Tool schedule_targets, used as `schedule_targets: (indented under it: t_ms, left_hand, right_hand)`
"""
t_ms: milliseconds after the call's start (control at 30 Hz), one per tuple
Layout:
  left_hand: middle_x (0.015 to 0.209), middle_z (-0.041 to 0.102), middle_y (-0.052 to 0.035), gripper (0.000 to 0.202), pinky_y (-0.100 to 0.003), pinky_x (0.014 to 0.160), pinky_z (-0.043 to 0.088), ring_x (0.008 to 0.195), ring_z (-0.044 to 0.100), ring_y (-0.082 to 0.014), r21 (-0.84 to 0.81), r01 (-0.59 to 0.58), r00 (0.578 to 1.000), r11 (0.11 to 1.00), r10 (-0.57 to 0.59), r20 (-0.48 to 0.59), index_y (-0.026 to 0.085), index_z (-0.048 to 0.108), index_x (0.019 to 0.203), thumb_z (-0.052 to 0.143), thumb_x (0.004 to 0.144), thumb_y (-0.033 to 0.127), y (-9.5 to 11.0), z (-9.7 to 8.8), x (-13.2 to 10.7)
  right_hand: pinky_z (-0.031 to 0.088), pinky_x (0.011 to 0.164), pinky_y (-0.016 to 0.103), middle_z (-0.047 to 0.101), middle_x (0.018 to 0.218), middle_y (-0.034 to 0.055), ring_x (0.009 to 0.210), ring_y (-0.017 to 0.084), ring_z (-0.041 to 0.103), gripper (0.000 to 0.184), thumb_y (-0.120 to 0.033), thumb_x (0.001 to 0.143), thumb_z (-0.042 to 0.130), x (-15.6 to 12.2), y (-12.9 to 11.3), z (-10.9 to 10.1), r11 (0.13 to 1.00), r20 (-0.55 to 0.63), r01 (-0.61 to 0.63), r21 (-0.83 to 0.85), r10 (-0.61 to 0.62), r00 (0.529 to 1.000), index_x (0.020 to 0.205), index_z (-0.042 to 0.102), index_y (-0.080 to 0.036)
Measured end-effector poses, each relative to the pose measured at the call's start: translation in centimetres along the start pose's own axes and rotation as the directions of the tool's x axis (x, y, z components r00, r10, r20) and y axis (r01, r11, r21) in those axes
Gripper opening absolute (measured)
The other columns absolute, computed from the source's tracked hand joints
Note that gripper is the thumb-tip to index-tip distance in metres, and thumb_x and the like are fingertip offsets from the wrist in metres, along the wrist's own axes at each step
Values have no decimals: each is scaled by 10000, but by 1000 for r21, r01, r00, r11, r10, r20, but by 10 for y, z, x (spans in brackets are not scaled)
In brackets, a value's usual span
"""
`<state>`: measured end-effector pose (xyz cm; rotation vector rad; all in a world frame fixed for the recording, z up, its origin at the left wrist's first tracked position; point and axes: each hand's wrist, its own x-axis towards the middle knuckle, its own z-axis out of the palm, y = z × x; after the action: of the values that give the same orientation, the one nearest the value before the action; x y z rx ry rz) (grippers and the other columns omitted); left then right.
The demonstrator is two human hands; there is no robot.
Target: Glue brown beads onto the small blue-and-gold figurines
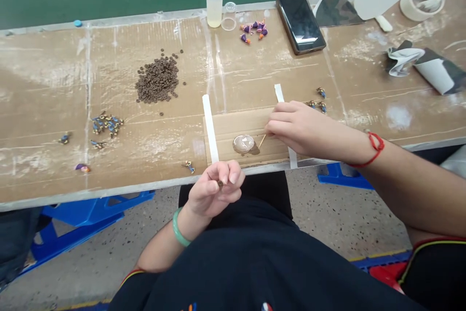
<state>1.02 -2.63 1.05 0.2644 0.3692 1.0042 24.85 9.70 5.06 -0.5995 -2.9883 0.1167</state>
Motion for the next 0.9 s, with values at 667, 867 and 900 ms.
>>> schedule_targets:
  t_ms: [667,867,900]
  left_hand:
    - [696,397,19,332,-165,351,152,515,224,-52,-19,-28,997,999,29,67,177,582,623,852,699,355,-2,5,4]
    - [721,408,22,266,-154,370,181,530,226,-55,-22,-43,993,999,45,106,175,614,674,824,743,322,1,6,10]
    - [724,413,22,262,-156,373,183,532,223,-56,-21,-45,994,999,47,103,175,618,679,825,743,322,2,6,11]
  right_hand:
    - [498,722,372,627,898,43,817,188,582,122,-171,1010,501,-9,-15,-15,893,-281,-131,431,271,921,960,591,-237]
    - [495,735,322,647,842,11,775,149,608,56,-156,987,592,11,-48,-13,768,-438,-19,640,385,812,959,608,-201]
    - [488,761,327,647,852,14,786,148,597,62,-147,991,582,15,-49,-10,828,-464,-22,560,337,819,961,609,-193]
